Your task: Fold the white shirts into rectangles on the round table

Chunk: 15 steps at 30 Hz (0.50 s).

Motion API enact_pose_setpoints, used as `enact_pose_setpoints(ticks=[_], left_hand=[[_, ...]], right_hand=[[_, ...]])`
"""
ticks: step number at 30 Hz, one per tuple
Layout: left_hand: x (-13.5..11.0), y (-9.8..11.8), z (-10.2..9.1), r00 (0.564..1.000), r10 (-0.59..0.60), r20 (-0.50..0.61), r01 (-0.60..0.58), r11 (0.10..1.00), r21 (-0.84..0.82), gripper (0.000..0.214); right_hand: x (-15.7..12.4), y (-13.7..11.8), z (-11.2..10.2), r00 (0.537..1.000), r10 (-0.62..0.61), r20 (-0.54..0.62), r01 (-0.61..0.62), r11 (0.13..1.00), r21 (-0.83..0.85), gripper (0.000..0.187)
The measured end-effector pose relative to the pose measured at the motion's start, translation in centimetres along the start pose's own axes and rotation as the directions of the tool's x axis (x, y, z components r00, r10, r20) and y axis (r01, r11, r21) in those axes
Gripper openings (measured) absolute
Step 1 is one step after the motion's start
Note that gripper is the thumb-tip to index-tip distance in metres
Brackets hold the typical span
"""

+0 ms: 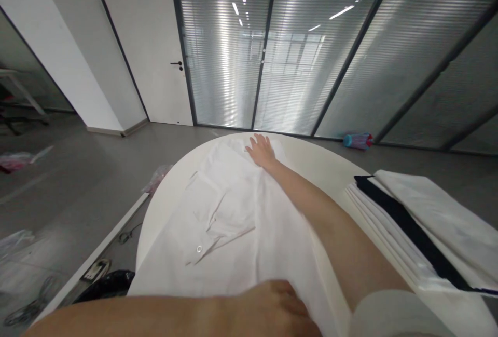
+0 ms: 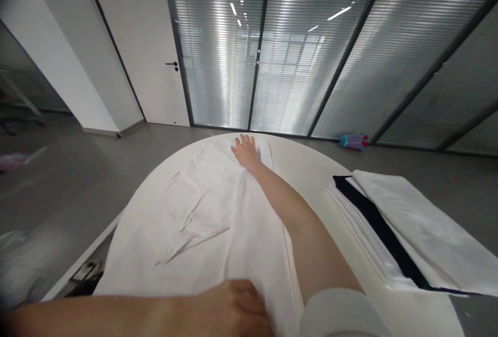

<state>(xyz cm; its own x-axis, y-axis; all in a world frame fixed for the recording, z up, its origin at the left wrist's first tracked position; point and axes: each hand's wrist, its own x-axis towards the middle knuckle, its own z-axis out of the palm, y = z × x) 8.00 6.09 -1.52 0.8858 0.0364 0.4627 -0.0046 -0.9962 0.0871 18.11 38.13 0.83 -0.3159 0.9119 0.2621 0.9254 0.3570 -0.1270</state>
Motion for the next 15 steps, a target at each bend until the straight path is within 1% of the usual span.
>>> enact_pose_setpoints(ticks=[1, 2, 3, 4, 5, 6, 7, 8, 9, 10, 11, 12, 13, 14, 15], left_hand=[[-0.8, -0.8, -2.9, 0.992, -0.119, -0.044, 0.117, 0.992, -0.038, 0.031], [-1.7, -1.7, -5.6, 0.963, -0.238, -0.127, 0.230, 0.970, -0.081, 0.036], [-2.9, -2.8, -8.0, 0.895, -0.381, -0.232, 0.362, 0.924, -0.119, 0.037], [-4.3, -4.0, -10.1, 0.781, -0.518, -0.350, 0.500, 0.853, -0.148, 0.037], [-5.7, -5.2, -11.7, 0.619, -0.623, -0.479, 0.632, 0.757, -0.168, 0.037], [-7.3, -6.5, -13.0, 0.439, -0.668, -0.601, 0.739, 0.649, -0.182, 0.038], [-8.9, -7.7, -13.9, 0.273, -0.678, -0.682, 0.816, 0.539, -0.210, 0.039], [-10.5, -8.7, -14.4, 0.146, -0.695, -0.705, 0.858, 0.443, -0.259, 0.038], [-12.0, -9.6, -14.8, 0.046, -0.718, -0.695, 0.875, 0.364, -0.318, 0.036], [-13.3, -10.3, -14.9, -0.022, -0.741, -0.671, 0.876, 0.309, -0.370, 0.034], [-14.4, -10.8, -14.9, -0.057, -0.760, -0.647, 0.875, 0.274, -0.399, 0.033], [-15.4, -11.1, -14.8, -0.078, -0.779, -0.622, 0.872, 0.249, -0.422, 0.031], [-16.1, -11.3, -14.7, -0.087, -0.795, -0.600, 0.870, 0.232, -0.434, 0.030], [-16.6, -11.4, -14.5, -0.091, -0.810, -0.579, 0.870, 0.218, -0.442, 0.029], [-17.0, -11.4, -14.3, -0.095, -0.827, -0.555, 0.868, 0.204, -0.452, 0.029]], right_hand=[[-0.9, -1.7, -0.3, 0.996, -0.092, -0.014, 0.092, 0.996, 0.014, 0.046], [-2.1, -3.7, -0.4, 0.982, -0.188, -0.016, 0.188, 0.982, 0.032, 0.039], [-3.5, -5.8, -0.4, 0.956, -0.295, -0.012, 0.295, 0.954, 0.054, 0.034], [-5.1, -8.1, -0.5, 0.919, -0.393, -0.008, 0.393, 0.916, 0.079, 0.028], [-6.8, -10.5, -0.5, 0.856, -0.517, -0.002, 0.514, 0.851, 0.108, 0.022], [-8.7, -12.9, -0.6, 0.722, -0.692, -0.016, 0.687, 0.714, 0.131, 0.018], [-10.7, -15.2, -0.7, 0.561, -0.826, -0.051, 0.823, 0.550, 0.145, 0.017], [-12.6, -17.5, -1.0, 0.418, -0.904, -0.093, 0.904, 0.405, 0.135, 0.017], [-14.5, -19.6, -1.2, 0.258, -0.959, -0.116, 0.962, 0.244, 0.125, 0.018], [-16.1, -21.5, -1.5, 0.127, -0.984, -0.128, 0.987, 0.113, 0.112, 0.022], [-17.6, -23.3, -1.8, 0.046, -0.989, -0.141, 0.994, 0.031, 0.103, 0.024], [-18.8, -24.8, -2.0, -0.003, -0.990, -0.143, 0.995, -0.017, 0.100, 0.025], [-19.7, -26.1, -2.1, -0.015, -0.993, -0.120, 0.994, -0.028, 0.107, 0.025], [-20.3, -27.3, -2.1, -0.007, -0.997, -0.070, 0.992, -0.016, 0.125, 0.025], [-20.7, -28.2, -2.0, 0.010, -1.000, 0.006, 0.989, 0.011, 0.150, 0.028]])
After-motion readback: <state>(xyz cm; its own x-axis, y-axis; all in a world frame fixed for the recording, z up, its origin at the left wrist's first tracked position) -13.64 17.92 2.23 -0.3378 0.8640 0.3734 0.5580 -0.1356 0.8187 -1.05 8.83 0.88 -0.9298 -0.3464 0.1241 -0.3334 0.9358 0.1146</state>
